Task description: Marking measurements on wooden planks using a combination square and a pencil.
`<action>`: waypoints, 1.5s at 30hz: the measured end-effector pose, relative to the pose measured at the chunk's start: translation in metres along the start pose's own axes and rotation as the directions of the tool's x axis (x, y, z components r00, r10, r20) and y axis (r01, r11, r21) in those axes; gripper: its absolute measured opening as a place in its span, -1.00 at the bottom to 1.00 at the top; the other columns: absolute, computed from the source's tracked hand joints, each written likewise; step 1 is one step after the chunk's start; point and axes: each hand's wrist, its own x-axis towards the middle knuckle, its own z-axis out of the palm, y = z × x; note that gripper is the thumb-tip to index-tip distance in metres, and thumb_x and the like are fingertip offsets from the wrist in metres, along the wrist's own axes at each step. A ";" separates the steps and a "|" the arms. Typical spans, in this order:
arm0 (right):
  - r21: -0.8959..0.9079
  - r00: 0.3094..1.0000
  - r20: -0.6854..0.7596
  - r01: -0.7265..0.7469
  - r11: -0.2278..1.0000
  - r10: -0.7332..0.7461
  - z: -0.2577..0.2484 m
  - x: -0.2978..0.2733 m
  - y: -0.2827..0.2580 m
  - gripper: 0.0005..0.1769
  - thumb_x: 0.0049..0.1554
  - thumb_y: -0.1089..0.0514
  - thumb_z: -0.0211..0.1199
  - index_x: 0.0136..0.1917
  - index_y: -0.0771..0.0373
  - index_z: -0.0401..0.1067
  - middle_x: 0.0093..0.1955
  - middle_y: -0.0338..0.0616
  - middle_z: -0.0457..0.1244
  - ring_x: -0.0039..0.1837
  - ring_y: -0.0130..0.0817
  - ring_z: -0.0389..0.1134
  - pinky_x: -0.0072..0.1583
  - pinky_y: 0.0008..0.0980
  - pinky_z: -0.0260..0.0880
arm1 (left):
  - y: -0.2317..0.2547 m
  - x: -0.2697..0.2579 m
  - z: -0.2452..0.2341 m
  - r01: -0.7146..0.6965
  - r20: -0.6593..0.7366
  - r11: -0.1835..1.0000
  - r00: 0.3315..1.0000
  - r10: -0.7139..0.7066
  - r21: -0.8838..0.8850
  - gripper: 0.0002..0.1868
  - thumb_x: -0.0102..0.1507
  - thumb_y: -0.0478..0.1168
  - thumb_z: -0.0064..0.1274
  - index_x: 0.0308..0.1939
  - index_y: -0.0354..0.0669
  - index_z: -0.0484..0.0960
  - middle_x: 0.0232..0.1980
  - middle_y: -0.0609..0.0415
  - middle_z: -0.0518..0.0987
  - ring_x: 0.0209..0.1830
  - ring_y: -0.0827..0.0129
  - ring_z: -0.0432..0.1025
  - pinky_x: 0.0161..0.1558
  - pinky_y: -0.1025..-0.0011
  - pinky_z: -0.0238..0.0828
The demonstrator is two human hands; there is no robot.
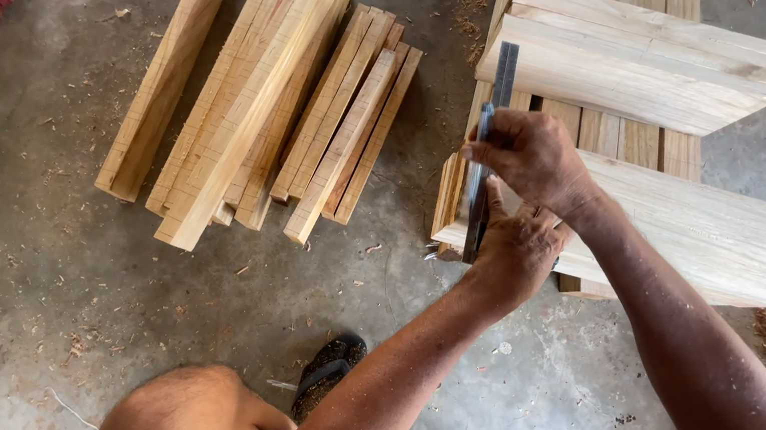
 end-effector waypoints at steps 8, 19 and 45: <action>-0.338 0.955 -0.266 0.036 0.940 -0.132 -0.011 0.064 0.022 -0.83 0.28 0.03 0.31 0.02 0.13 0.60 -0.12 -0.18 0.45 -0.33 -0.51 0.40 -0.39 -0.41 0.42 | -0.003 0.004 0.015 0.001 0.210 1.000 0.978 -0.001 -0.002 -0.33 0.36 -0.32 -0.11 0.56 0.08 0.14 0.66 0.06 0.04 0.64 0.20 -0.03 0.44 -0.61 -0.31; 0.024 0.726 -0.676 0.192 0.981 -0.126 -0.047 -0.080 0.032 -0.86 0.54 0.16 0.08 0.24 0.28 0.34 0.04 -0.12 0.32 0.04 -0.51 0.41 0.06 -0.42 0.60 | -0.005 0.006 0.029 -0.038 0.120 0.998 0.992 0.043 -0.043 -0.23 0.16 -0.35 0.06 0.47 0.12 0.32 0.62 -0.02 0.16 0.54 0.11 0.03 0.34 -0.61 -0.35; 0.711 0.386 -0.673 0.573 0.408 0.631 -0.112 -0.299 0.005 -0.71 0.39 0.13 0.18 0.19 0.44 0.46 -0.09 -0.02 0.38 -0.08 -0.25 0.45 -0.01 -0.27 0.57 | 0.123 0.081 -0.174 -0.672 -0.666 -0.023 0.737 -0.117 -0.740 -0.79 0.51 -0.15 0.05 0.11 -0.13 0.39 0.04 -0.06 0.61 0.08 0.31 0.57 0.20 0.23 0.71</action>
